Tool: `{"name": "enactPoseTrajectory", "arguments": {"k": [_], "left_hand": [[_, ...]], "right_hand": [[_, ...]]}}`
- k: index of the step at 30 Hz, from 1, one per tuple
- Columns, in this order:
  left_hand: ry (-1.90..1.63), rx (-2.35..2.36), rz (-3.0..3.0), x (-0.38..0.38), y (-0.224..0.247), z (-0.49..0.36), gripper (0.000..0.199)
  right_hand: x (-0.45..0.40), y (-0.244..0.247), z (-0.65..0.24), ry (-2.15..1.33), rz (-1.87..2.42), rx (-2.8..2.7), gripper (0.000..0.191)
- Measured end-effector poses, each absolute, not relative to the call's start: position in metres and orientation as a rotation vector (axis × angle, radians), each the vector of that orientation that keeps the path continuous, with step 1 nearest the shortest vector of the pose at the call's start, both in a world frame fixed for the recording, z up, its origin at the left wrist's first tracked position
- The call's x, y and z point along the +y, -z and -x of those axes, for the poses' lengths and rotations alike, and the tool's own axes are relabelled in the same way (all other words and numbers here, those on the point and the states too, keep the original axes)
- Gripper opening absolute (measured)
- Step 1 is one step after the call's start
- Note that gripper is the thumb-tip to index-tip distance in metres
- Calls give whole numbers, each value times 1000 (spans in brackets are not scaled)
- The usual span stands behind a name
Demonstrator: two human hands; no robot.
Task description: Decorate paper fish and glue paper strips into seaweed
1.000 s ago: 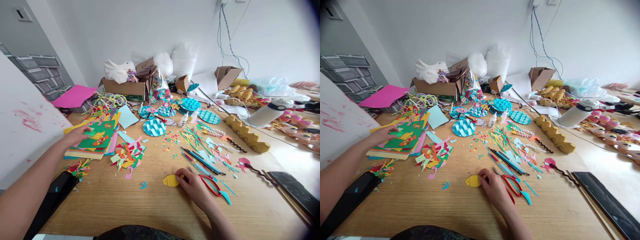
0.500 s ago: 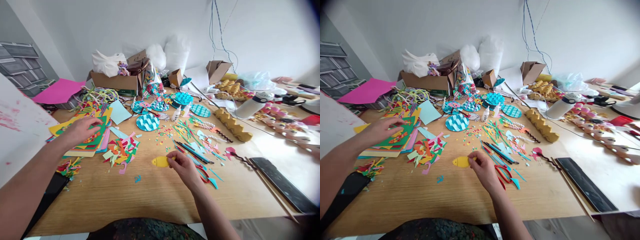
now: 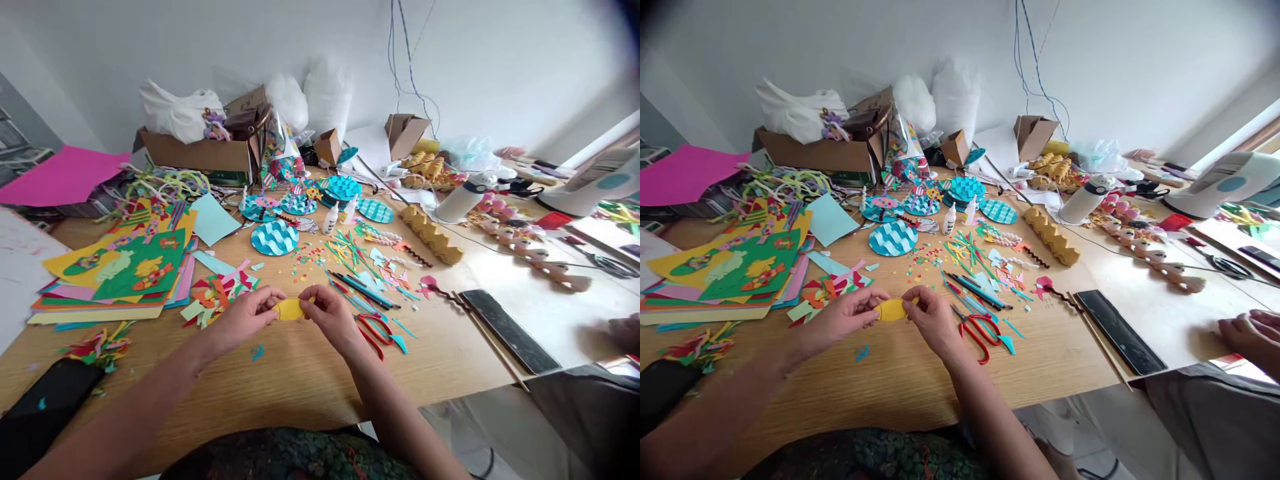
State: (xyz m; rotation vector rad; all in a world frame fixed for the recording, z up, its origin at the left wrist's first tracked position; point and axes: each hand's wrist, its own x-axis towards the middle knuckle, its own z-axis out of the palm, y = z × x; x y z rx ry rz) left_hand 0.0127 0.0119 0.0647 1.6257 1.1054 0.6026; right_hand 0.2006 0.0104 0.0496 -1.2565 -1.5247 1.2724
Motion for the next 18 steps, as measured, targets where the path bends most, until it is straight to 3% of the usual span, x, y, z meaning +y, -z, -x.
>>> {"name": "enactPoseTrajectory", "arguments": {"k": [7,13,18], "left_hand": [[-327,1349,-2019,10,-63,11,29],[12,2058,-2236,45,-85,121,25],[169,2208,-2180,67,-88,194,35]], "right_hand": [[8,-35,-201,-1016,1475,-1881,9],[9,-23,-200,-961,1507,-1997,12],[8,-19,-201,-929,1490,-2037,14]]}}
